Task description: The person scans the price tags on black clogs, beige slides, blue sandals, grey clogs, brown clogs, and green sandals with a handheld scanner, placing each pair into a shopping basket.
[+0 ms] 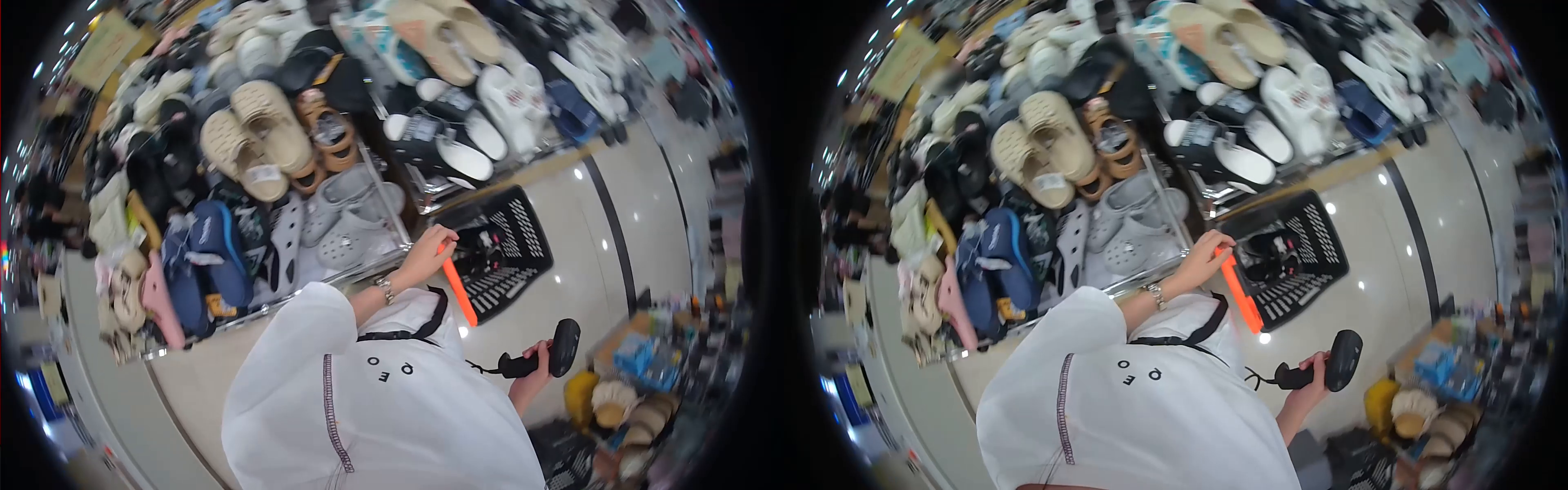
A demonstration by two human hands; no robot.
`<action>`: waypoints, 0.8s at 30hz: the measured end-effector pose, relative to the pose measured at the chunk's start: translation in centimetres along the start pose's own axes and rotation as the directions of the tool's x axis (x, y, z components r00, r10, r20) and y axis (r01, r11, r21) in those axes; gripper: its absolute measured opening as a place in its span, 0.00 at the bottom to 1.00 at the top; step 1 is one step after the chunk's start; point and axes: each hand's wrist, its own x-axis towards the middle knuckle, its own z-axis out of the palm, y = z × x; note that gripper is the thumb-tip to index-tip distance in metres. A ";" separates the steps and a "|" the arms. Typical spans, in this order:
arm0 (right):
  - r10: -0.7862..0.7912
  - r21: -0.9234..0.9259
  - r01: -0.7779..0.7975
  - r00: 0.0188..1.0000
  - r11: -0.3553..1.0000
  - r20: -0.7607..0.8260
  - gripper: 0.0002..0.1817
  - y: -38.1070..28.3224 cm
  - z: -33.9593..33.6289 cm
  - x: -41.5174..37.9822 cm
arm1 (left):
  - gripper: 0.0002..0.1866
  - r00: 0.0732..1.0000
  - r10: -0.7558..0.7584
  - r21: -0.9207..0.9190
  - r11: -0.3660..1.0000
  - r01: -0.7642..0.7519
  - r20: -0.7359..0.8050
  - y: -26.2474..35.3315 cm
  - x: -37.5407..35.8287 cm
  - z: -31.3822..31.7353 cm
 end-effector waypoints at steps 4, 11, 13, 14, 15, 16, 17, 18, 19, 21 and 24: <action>0.166 -0.277 -0.085 0.944 0.957 0.285 0.06 0.5 4.6 0.7 | 0.09 0.971 -0.036 0.161 0.984 0.076 -0.238 -1.2 -3.8 -7.7; 0.256 -0.390 -0.005 0.764 0.921 0.593 0.10 1.7 11.5 0.5 | 0.09 0.752 -0.158 0.270 0.870 0.413 -0.640 -5.3 -11.2 -13.9; 0.265 -0.385 -0.010 0.743 0.923 0.615 0.12 1.9 13.0 -0.2 | 0.10 0.626 -0.157 0.233 0.838 0.494 -0.764 -5.7 -11.9 -14.8; 0.272 -0.378 -0.024 0.736 0.925 0.620 0.14 2.1 13.6 -0.3 | 0.10 0.610 -0.155 0.224 0.838 0.498 -0.777 -5.9 -11.9 -15.4; 0.327 -0.425 -0.040 0.704 0.904 0.630 0.18 2.6 13.8 0.2 | 0.10 0.567 -0.172 0.177 0.844 0.507 -0.805 -6.1 -11.9 -15.9; 0.331 -0.426 -0.041 0.698 0.904 0.635 0.18 2.7 14.3 0.1 | 0.10 0.524 -0.188 0.129 0.850 0.511 -0.831 -6.1 -11.6 -16.5; 0.301 -0.392 -0.023 0.682 0.920 0.666 0.18 3.0 14.6 0.0 | 0.10 0.499 -0.188 0.111 0.853 0.510 -0.846 -6.4 -11.1 -17.5; 0.270 -0.356 -0.007 0.667 0.934 0.695 0.18 3.3 14.9 -0.1 | 0.10 0.489 -0.182 0.105 0.858 0.503 -0.853 -6.7 -10.5 -18.7; 0.261 -0.343 -0.015 0.681 0.939 0.685 0.18 3.3 15.3 -0.3 | 0.12 0.505 -0.180 0.071 0.896 0.438 -0.844 -7.1 -9.7 -20.4; 0.249 -0.346 0.005 0.685 0.938 0.684 0.18 2.7 16.4 -1.0 | 0.16 0.539 -0.212 0.033 0.913 0.407 -0.815 -8.1 -7.4 -23.8; 0.234 -0.342 0.007 0.716 0.940 0.658 0.17 3.0 16.8 -1.3 | 0.27 0.554 -0.268 -0.005 0.903 0.430 -0.788 -8.5 -2.6 -28.5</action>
